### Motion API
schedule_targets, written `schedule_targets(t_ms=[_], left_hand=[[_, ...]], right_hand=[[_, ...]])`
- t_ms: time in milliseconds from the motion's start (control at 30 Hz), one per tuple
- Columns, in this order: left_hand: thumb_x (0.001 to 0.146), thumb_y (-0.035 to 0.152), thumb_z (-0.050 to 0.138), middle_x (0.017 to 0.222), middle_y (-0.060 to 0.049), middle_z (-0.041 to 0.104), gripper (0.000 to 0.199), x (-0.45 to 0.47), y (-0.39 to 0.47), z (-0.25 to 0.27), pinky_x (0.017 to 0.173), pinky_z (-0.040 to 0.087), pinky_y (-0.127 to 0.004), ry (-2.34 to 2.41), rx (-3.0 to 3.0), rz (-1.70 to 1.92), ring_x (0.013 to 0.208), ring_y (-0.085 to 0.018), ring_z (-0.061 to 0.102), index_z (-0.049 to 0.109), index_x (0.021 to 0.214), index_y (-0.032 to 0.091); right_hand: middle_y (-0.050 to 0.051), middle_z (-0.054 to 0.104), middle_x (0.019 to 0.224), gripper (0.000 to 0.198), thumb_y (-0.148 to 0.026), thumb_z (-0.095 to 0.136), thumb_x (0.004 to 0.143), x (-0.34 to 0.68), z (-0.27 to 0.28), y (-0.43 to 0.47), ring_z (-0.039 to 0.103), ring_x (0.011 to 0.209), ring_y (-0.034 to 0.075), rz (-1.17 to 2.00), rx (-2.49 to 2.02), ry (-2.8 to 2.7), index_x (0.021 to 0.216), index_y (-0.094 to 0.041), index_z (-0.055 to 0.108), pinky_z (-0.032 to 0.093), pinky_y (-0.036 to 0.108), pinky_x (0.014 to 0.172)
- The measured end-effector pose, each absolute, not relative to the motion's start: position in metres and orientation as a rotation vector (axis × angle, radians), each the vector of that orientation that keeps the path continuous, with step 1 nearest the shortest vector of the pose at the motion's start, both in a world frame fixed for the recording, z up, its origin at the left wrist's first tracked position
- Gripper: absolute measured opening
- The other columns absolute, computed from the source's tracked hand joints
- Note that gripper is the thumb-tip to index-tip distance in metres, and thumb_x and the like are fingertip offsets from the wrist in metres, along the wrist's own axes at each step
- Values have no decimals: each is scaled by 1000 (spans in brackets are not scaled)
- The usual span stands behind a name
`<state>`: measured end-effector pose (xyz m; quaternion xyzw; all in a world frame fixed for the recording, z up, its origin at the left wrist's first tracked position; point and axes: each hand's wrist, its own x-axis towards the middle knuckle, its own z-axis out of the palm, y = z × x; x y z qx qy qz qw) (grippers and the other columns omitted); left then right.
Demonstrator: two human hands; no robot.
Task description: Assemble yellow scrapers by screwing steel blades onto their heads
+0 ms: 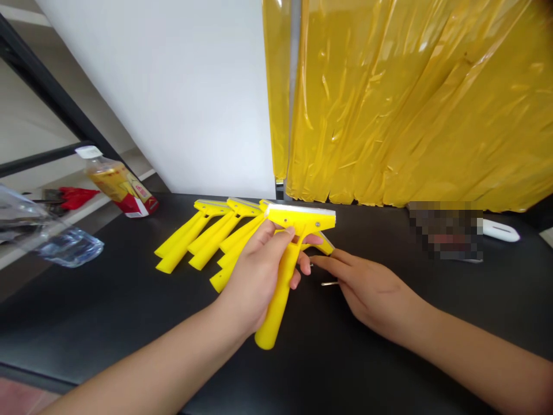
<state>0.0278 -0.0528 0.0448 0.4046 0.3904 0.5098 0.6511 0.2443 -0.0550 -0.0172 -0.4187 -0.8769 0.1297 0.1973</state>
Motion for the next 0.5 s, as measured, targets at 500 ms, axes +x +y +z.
schedule_targets(t_ms=[500], left_hand=[[104, 37, 68, 104, -11, 78, 22, 30, -60, 41, 49, 45, -20, 810, 889, 885, 63, -12, 68, 57, 99, 18]], right_hand=[[8, 78, 127, 33, -20, 56, 105, 266, -24, -58, 78, 113, 24, 441, -1315, -2318, 127, -26, 79, 63, 38, 100]])
